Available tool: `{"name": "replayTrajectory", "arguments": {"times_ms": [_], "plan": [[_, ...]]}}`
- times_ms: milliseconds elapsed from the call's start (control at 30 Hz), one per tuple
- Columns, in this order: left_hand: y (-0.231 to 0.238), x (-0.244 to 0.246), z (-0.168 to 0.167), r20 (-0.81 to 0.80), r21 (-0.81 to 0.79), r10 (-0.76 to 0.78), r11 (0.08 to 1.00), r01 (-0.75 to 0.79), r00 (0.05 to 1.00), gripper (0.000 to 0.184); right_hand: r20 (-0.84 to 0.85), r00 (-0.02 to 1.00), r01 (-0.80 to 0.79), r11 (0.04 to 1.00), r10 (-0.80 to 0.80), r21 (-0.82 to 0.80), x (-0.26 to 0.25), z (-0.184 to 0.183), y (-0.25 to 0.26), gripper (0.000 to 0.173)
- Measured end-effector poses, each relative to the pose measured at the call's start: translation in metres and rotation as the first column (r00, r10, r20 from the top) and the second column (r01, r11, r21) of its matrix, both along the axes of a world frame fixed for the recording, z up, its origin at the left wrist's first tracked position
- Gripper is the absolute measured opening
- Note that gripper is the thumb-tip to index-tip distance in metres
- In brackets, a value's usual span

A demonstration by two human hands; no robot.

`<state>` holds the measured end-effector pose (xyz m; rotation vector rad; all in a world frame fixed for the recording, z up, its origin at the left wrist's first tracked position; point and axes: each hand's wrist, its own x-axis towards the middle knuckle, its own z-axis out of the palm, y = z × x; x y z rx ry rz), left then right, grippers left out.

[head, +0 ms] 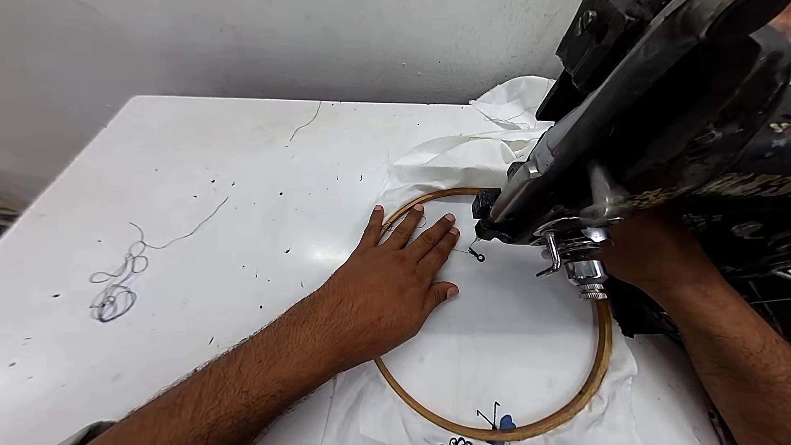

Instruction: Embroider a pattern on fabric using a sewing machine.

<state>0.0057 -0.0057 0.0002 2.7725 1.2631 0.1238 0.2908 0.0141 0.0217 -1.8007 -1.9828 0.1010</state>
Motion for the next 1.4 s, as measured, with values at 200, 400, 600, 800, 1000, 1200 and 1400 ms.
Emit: {"name": "replayTrajectory", "arguments": {"times_ms": [200,400,600,800,1000,1200,1400], "plan": [[0.003,-0.003,0.001,-0.002,-0.013,0.019,1.000,-0.019,1.000,0.068,-0.067,0.998,-0.013,0.992,0.022,0.125,-0.005,-0.008,0.000,0.027],[0.008,-0.006,0.003,-0.031,-0.036,0.044,0.998,-0.045,0.999,0.068,-0.134,0.989,-0.042,0.985,0.065,0.168,-0.005,-0.017,0.001,0.031],[0.003,-0.003,0.003,-0.022,-0.018,0.045,0.999,-0.045,0.999,0.067,-0.085,0.995,-0.047,0.989,0.059,0.139,-0.006,-0.010,-0.001,0.023],[-0.001,0.001,0.003,-0.016,-0.022,0.024,0.999,-0.025,1.000,0.067,-0.025,0.999,-0.025,0.999,0.026,0.036,0.003,-0.006,0.004,0.023],[0.002,-0.002,0.002,0.000,-0.018,0.020,1.000,-0.020,1.000,0.067,-0.069,0.998,0.003,0.995,0.004,0.100,-0.003,-0.009,0.001,0.025],[0.005,-0.005,0.002,0.001,-0.020,0.049,0.999,-0.049,0.999,0.067,-0.156,0.987,-0.026,0.990,0.048,0.141,-0.003,-0.020,0.002,0.028],[0.000,-0.001,0.003,-0.014,-0.025,0.033,0.999,-0.033,0.999,0.068,-0.060,0.998,-0.014,0.998,0.018,0.063,-0.004,-0.005,0.000,0.021]]}}
